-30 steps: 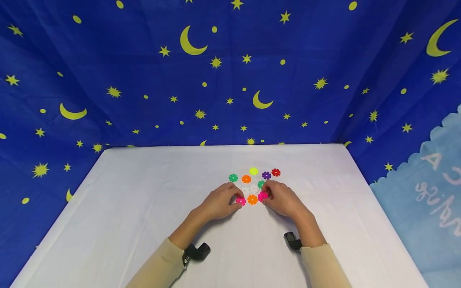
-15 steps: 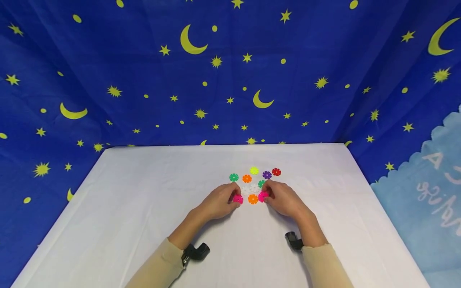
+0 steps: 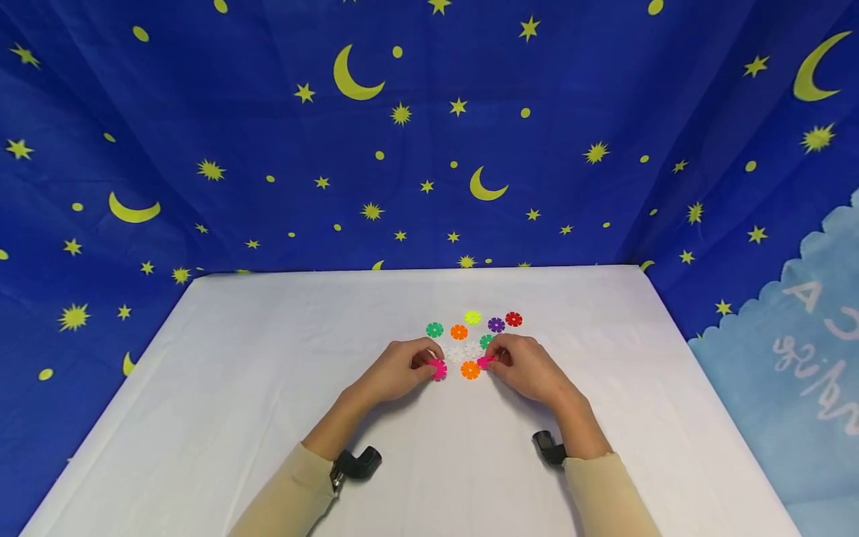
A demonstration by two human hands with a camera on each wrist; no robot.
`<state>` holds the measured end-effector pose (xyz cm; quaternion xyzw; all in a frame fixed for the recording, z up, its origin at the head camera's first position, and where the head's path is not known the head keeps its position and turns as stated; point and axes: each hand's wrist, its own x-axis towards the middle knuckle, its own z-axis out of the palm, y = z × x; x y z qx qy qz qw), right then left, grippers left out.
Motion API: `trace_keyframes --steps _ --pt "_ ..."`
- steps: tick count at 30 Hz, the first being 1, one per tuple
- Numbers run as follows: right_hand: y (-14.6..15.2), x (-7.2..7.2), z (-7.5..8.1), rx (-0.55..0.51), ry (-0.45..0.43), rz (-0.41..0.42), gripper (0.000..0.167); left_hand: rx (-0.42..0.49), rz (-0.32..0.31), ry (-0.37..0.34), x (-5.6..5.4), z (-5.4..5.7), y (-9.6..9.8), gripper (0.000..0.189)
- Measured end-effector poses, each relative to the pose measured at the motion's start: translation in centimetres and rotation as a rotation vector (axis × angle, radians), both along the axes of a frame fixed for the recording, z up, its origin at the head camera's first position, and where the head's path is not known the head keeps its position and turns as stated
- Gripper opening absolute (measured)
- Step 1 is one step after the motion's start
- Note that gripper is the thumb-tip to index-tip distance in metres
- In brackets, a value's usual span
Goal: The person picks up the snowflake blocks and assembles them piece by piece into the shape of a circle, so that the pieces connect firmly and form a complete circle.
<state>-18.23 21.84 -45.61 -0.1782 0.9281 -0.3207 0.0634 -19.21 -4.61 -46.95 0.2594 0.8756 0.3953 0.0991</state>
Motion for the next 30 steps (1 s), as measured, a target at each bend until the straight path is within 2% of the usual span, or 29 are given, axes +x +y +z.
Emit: trace_keyframes --steps 7,11,16,23,30 --pt "-0.1 0.0 0.2 -0.058 -0.001 0.002 0.011 0.109 0.071 -0.094 -0.2 0.1 -0.6 0.022" --pt "-0.2 0.1 0.4 -0.088 0.006 -0.006 0.011 0.114 0.107 -0.077 -0.2 0.1 -0.9 0.014" --pt "-0.4 0.2 0.7 -0.105 0.041 0.001 0.011 0.112 0.130 -0.054 -0.1 0.6 -1.1 0.015" --pt "-0.9 0.5 1.2 -0.127 0.069 -0.002 0.012 0.132 0.109 -0.018 -0.2 1.0 -1.5 0.017" --pt "-1.7 0.9 1.3 -0.148 0.083 0.013 0.013 0.145 0.098 -0.013 -0.2 1.0 -1.6 0.019"
